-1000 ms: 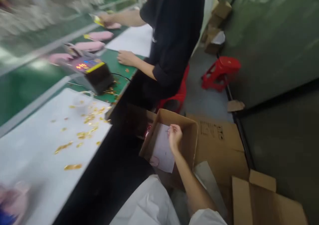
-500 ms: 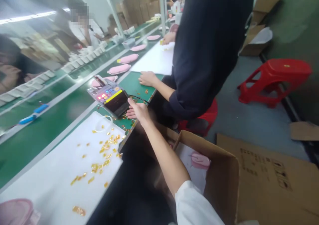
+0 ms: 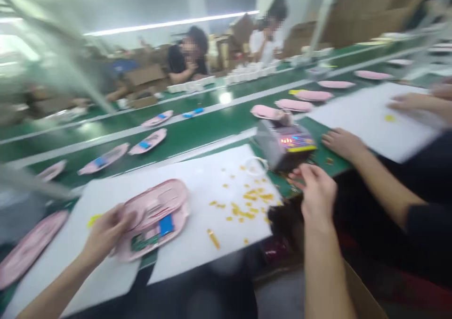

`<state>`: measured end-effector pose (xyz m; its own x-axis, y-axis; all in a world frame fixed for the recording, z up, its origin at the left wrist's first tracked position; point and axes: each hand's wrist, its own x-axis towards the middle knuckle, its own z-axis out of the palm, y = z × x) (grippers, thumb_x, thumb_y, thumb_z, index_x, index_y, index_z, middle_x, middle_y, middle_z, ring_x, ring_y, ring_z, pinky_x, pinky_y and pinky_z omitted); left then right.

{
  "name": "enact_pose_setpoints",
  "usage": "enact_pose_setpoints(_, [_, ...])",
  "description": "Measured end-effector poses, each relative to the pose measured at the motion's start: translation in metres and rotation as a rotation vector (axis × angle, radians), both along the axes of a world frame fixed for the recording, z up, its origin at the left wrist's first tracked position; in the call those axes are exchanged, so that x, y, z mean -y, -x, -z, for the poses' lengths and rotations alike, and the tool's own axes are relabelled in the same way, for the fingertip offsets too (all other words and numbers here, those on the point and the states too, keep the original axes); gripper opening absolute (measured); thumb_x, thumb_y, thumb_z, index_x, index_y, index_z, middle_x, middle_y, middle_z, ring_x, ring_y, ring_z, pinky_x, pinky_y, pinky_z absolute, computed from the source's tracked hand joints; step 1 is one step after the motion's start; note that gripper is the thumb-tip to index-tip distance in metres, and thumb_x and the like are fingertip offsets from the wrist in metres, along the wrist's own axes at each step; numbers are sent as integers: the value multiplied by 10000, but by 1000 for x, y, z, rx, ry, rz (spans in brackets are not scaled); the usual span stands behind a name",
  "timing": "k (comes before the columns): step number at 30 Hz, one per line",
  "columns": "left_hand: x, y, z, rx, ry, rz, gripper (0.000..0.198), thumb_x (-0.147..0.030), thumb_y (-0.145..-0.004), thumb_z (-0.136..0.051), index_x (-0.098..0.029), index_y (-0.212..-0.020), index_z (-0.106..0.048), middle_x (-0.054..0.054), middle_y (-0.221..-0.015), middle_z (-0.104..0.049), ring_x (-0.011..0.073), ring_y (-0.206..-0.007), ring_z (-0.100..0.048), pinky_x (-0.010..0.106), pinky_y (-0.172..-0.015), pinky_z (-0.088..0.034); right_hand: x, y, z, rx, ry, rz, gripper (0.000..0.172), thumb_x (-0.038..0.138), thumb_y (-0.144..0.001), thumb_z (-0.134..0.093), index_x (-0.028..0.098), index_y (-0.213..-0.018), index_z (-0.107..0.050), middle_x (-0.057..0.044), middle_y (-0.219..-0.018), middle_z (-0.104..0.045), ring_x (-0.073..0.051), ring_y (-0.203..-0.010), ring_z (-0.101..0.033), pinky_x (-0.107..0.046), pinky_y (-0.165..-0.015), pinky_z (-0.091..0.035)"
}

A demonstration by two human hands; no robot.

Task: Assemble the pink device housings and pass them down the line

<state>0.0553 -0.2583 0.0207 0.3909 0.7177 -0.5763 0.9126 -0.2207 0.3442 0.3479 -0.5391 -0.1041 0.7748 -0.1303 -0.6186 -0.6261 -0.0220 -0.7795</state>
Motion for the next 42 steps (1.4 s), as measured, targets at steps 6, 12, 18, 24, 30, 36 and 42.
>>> enact_pose_setpoints(6, [-16, 32, -2, 245, 317, -289, 388, -453, -699, -645, -140, -927, -625, 66, -914, -689, 247, -835, -630, 317, -728, -510, -126, 97, -72, 582, -358, -1177, 122, 293, -941, -523, 200, -900, -592, -55, -985, -620, -184, -961, -599, -337, -852, -495])
enact_pose_setpoints(12, [-17, 42, 3, 396, 421, -341, 312, -346, -710, -568, -134, -929, -631, 26, -831, -666, 198, -772, -614, 273, -684, -491, -229, 174, -70, 904, -237, -1828, 130, 197, -946, -460, 188, -892, -578, -104, -1236, -561, -227, -1059, -548, -379, -879, -469])
enact_pose_setpoints(18, [-21, 58, 13, 490, 409, -341, 237, -262, -700, -513, -135, -868, -621, 8, -761, -619, 163, -715, -557, 249, -645, -440, -236, 191, -66, 1014, -76, -1922, 106, 188, -917, -494, 192, -880, -593, -96, -1180, -590, -234, -1038, -542, -380, -871, -455])
enact_pose_setpoints(24, [-19, 64, 13, 489, 371, -296, 228, -219, -723, -491, -142, -887, -629, 12, -777, -634, 167, -718, -568, 248, -620, -426, -246, 188, -78, 776, 159, -1787, 157, 295, -761, -674, 204, -758, -546, -37, -864, -638, -194, -781, -582, -304, -685, -419])
enact_pose_setpoints(30, [-19, 63, 6, 471, 351, -220, 228, -302, -817, -534, -161, -979, -610, 12, -855, -652, 182, -793, -591, 274, -698, -437, -257, 165, -82, 500, 55, -1902, 49, 258, -764, -629, 225, -760, -594, 41, -716, -657, -142, -676, -578, -257, -639, -372])
enact_pose_setpoints(36, [-19, 69, 3, 491, 339, -13, 166, -290, -873, -503, -165, -928, -597, 20, -818, -662, 167, -741, -605, 253, -667, -438, -233, 167, -108, 530, 1, -1935, 65, 296, -799, -618, 237, -814, -644, 9, -770, -684, -172, -688, -610, -292, -638, -432])
enact_pose_setpoints(42, [-48, 66, -27, 422, 390, 684, 508, -241, -761, -586, -136, -1255, -530, 184, -1324, -538, 345, -1284, -448, 496, -1124, -309, -196, 191, -109, 649, 87, -2230, 1091, 402, -602, -817, 159, -1524, -288, -214, -1523, -332, -411, -1389, -319, -560, -1097, -323])
